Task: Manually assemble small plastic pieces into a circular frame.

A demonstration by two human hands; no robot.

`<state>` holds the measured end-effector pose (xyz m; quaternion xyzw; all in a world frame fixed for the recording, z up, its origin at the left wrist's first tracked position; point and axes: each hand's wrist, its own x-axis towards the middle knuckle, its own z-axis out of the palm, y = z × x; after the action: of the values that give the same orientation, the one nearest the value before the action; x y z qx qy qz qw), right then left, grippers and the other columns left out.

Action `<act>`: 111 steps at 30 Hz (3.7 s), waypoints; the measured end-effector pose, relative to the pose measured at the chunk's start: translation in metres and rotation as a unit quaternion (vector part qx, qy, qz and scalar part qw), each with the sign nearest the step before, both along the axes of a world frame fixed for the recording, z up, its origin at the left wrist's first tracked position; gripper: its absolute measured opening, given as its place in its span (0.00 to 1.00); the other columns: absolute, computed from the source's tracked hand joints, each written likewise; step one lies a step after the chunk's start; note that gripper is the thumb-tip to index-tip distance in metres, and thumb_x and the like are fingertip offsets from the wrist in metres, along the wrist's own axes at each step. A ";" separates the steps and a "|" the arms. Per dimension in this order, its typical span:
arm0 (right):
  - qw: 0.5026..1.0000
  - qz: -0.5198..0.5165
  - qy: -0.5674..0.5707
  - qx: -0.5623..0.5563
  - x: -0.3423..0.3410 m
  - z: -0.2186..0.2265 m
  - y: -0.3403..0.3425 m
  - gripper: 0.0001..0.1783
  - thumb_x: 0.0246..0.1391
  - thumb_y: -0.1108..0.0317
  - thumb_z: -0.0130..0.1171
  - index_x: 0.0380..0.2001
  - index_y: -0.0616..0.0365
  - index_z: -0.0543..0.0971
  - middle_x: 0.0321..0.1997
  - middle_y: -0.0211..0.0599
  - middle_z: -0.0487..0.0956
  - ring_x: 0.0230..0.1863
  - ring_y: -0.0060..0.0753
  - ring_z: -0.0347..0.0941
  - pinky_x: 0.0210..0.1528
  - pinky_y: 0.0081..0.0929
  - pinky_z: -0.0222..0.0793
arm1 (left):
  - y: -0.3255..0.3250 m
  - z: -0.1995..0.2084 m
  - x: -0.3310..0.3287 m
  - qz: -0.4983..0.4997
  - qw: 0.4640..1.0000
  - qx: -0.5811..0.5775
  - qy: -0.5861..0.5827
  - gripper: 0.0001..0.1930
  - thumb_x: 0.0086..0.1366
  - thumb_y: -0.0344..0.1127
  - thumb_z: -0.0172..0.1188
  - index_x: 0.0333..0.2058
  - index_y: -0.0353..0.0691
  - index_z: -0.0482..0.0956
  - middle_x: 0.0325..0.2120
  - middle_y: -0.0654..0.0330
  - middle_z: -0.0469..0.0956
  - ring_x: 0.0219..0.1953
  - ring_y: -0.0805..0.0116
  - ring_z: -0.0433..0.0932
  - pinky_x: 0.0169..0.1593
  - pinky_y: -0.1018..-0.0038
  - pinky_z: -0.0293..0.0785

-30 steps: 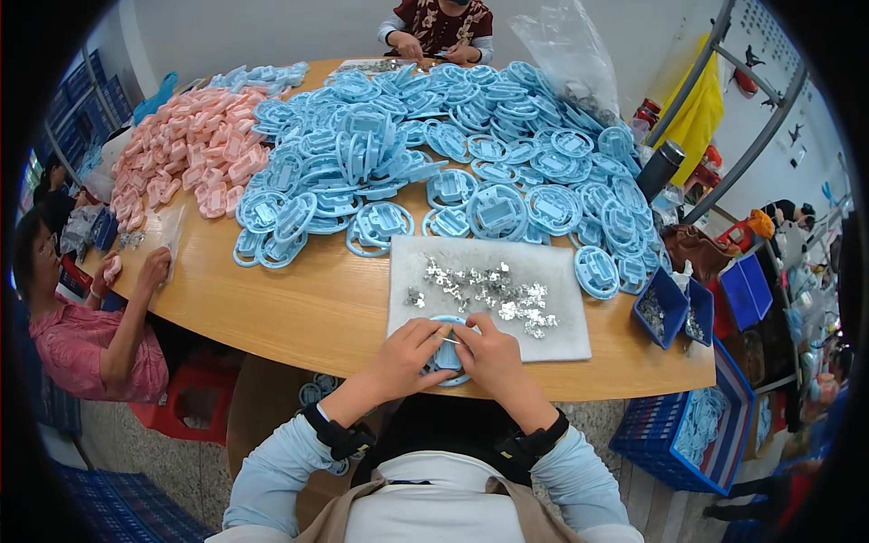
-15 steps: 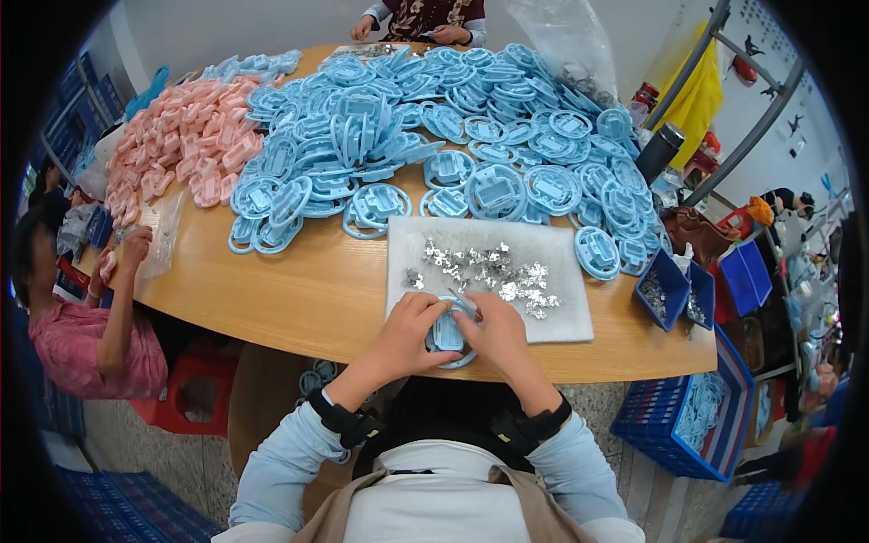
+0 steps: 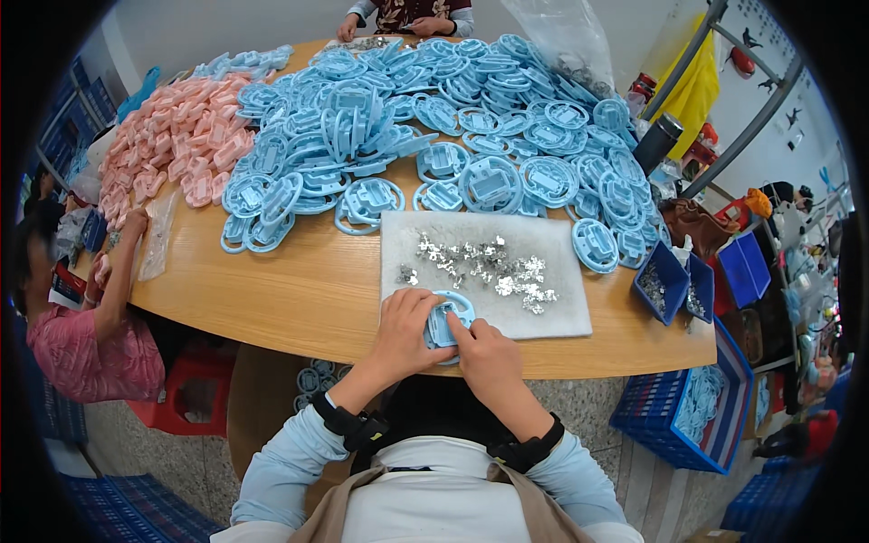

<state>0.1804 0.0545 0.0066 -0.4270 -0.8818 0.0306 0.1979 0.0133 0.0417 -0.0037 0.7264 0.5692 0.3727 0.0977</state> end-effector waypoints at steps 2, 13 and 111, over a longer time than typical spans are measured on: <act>0.996 -0.020 0.079 -0.023 -0.001 0.003 0.004 0.22 0.44 0.70 0.58 0.47 0.52 0.76 0.30 0.35 0.73 0.28 0.37 0.75 0.27 0.31 0.71 | 0.000 0.004 0.001 -0.002 1.000 0.007 0.000 0.32 0.38 0.43 0.72 0.43 0.37 0.73 0.45 0.51 0.68 0.49 0.51 0.66 0.52 0.60 0.61; 0.887 -0.006 0.347 -0.304 0.004 0.028 0.023 0.21 0.38 0.67 0.63 0.40 0.61 0.80 0.26 0.33 0.74 0.22 0.24 0.68 0.25 0.22 0.64 | -0.027 0.030 0.009 -0.067 0.997 -0.006 -0.047 0.35 0.38 0.35 0.73 0.47 0.35 0.68 0.53 0.43 0.60 0.56 0.43 0.62 0.55 0.59 0.64; 0.994 0.043 0.029 -0.094 -0.008 0.018 0.014 0.26 0.45 0.67 0.58 0.52 0.46 0.73 0.31 0.36 0.70 0.25 0.38 0.73 0.23 0.33 0.69 | -0.018 0.002 -0.006 0.029 0.998 0.031 -0.044 0.40 0.36 0.40 0.74 0.50 0.32 0.69 0.40 0.54 0.73 0.44 0.55 0.70 0.50 0.62 0.63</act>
<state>0.1724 0.0687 0.0250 -0.4046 -0.8865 0.1341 0.1804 0.0069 0.0238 -0.0016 0.6951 0.5735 0.4244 0.0892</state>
